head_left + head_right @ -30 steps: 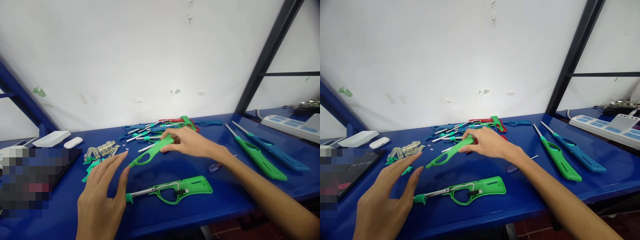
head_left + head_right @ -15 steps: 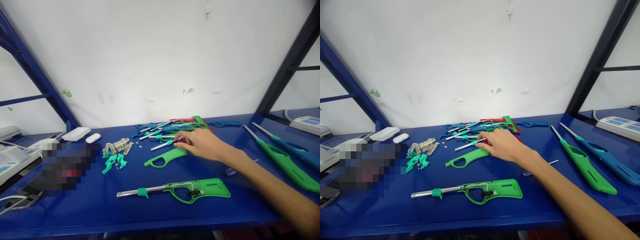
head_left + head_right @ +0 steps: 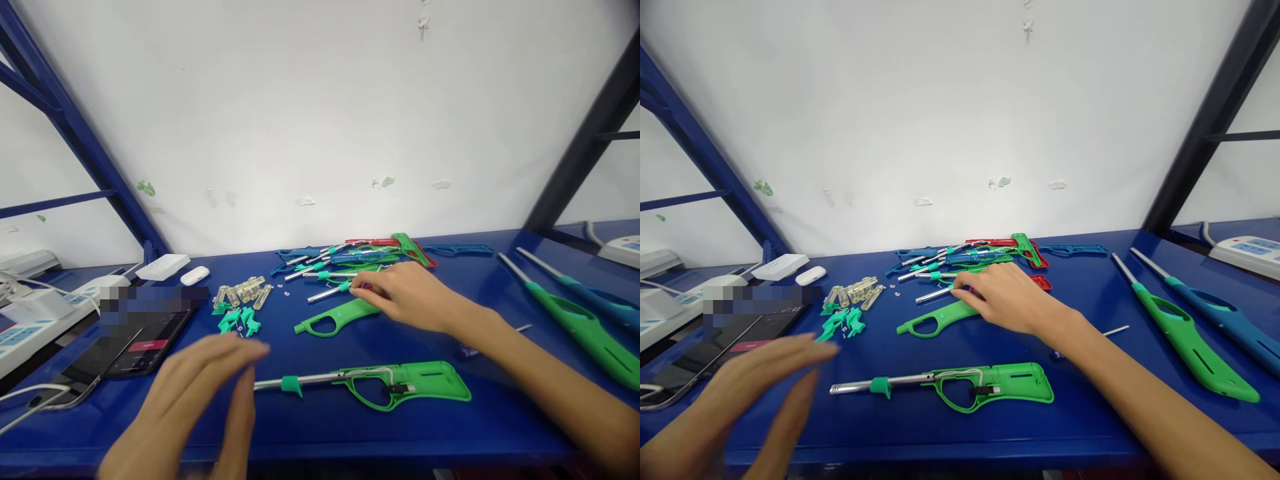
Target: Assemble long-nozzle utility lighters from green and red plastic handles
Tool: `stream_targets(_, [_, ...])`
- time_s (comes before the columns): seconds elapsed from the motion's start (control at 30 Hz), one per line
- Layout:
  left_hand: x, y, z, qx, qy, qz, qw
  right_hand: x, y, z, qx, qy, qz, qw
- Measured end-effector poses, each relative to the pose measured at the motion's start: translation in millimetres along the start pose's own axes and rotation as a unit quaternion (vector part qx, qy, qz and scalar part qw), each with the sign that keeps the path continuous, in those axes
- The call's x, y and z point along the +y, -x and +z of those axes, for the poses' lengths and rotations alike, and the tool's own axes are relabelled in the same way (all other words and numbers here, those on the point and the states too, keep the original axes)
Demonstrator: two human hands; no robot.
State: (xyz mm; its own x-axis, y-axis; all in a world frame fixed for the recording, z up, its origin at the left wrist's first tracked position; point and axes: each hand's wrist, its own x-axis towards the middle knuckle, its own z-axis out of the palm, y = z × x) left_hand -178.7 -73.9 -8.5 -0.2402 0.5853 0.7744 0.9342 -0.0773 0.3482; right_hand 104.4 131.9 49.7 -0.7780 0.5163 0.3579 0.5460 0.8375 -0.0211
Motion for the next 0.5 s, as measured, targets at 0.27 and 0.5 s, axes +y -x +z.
stream_targets(0.27, [-46.4, -55.0, 30.3, -0.181, -0.163, 0.032, 0.969, -5.6, 0.9, -3.3, -0.004, 0.005, -0.016, 1.000])
stream_targets(0.5, [-44.3, -56.1, 38.8, -0.219, -0.128, 0.047, 0.966, -6.1, 0.8, 1.5, -0.010, 0.004, -0.023, 1.000])
